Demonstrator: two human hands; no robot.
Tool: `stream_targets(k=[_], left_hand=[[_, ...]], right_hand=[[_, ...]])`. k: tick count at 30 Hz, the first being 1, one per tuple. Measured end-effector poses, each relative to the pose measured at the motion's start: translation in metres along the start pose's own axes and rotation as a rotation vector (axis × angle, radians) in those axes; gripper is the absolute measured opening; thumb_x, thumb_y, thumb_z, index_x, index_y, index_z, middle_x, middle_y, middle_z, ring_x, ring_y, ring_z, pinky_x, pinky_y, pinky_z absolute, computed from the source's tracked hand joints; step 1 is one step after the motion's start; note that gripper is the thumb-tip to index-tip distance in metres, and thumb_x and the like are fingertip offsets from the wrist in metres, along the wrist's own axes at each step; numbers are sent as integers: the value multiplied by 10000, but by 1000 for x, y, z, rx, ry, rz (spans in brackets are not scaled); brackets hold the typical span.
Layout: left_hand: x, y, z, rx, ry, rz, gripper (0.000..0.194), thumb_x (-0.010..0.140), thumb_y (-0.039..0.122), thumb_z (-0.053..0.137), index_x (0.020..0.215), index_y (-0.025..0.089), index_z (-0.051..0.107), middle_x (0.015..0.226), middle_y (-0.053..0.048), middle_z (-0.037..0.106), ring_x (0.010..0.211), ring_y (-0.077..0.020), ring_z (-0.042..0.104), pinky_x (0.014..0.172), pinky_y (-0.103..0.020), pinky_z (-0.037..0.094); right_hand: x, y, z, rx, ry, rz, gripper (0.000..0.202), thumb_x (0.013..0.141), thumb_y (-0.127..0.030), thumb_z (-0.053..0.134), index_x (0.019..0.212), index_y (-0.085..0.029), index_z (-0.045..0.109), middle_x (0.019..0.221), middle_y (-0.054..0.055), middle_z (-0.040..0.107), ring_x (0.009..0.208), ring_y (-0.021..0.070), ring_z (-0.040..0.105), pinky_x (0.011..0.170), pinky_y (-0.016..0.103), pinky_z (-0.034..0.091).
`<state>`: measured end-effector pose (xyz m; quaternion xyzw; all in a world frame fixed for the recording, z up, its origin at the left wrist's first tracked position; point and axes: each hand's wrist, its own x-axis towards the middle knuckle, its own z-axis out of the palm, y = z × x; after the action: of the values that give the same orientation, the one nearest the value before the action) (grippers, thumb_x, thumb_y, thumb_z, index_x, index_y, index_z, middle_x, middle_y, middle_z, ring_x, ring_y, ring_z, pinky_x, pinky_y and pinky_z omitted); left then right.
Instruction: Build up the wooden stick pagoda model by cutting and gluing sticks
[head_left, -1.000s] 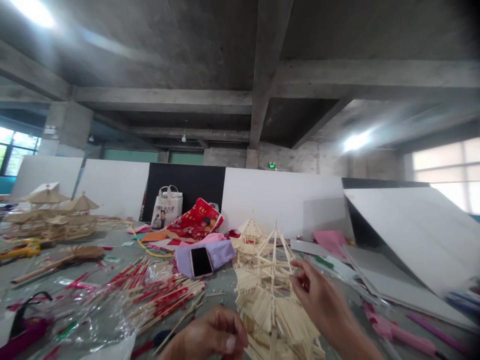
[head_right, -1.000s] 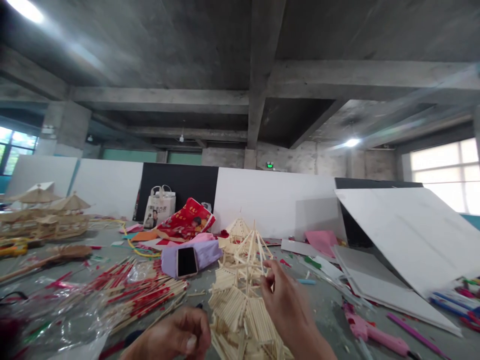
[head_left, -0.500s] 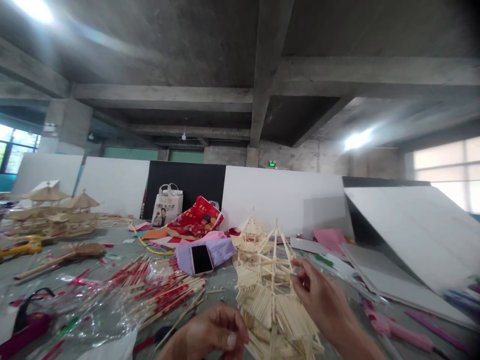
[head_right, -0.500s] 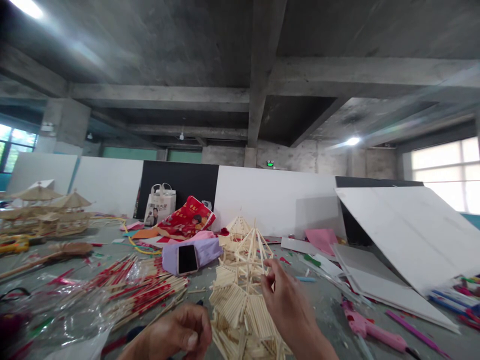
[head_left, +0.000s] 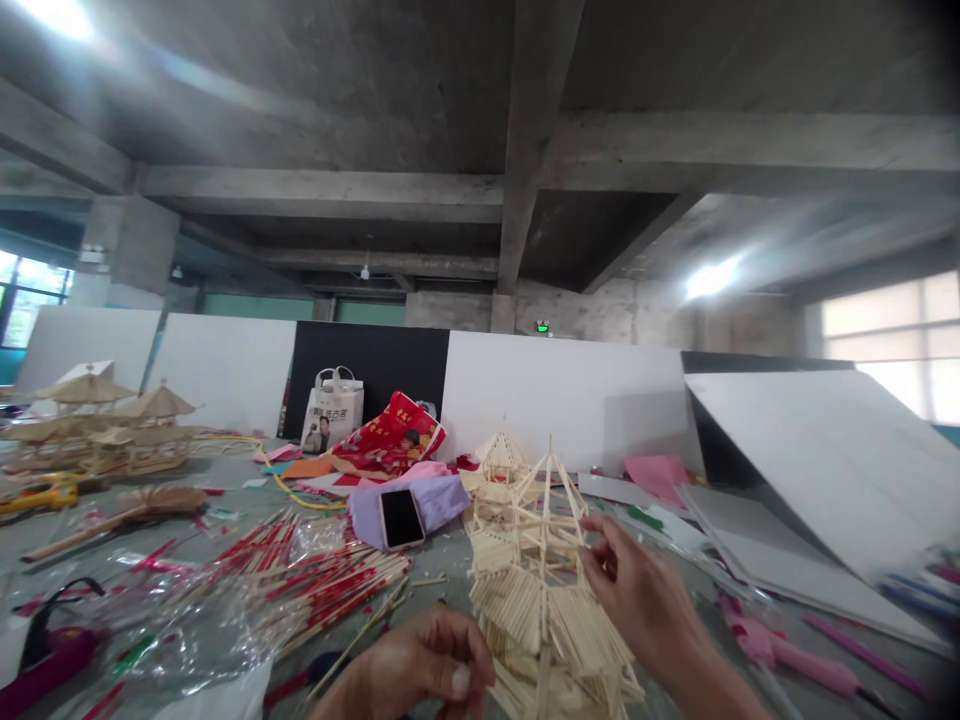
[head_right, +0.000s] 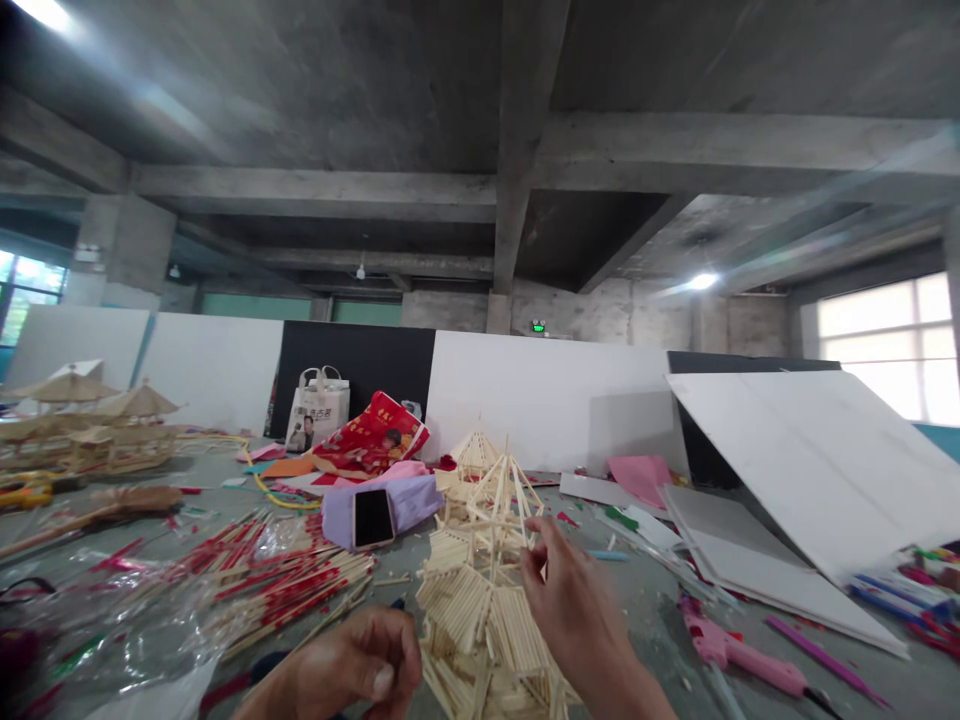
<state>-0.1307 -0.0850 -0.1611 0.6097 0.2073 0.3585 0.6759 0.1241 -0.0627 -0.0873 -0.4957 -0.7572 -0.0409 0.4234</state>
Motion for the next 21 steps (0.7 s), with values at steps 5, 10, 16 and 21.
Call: stream_targets(k=[5,10,16,21], left_hand=[[0,-1,0,-4,7,13,319,612,301,720,819,70,649,661,-73,637,462,-79,514,433,-183,351],[0,-1,0,-2,7,12,307,613,300,719,809,74,655,661,-75,647,451,-77,516,428,-181,350],[1,0,1,2,10,5,292,606,293,723,803,88,658,657,-64,646,453,-74,515,425,-176,347],[1,0,3,10,4,0,283,602,286,719,800,95,654,651,-61,648,462,-82,520,422,-177,338]], right_hand=[[3,-1,-1,-27,-19,-3,315,801,-300,365,1055,-177,507,703,8,619,655,189,598,610,308,398],[6,0,3,-37,14,-26,309,790,-276,384,1052,-176,513,733,11,630,662,182,599,602,297,392],[8,0,7,-25,3,-45,294,774,-251,374,1012,-166,525,712,18,636,624,174,599,578,281,386],[8,-3,7,-38,-4,-40,289,783,-245,366,1015,-161,517,714,25,633,647,179,602,593,282,380]])
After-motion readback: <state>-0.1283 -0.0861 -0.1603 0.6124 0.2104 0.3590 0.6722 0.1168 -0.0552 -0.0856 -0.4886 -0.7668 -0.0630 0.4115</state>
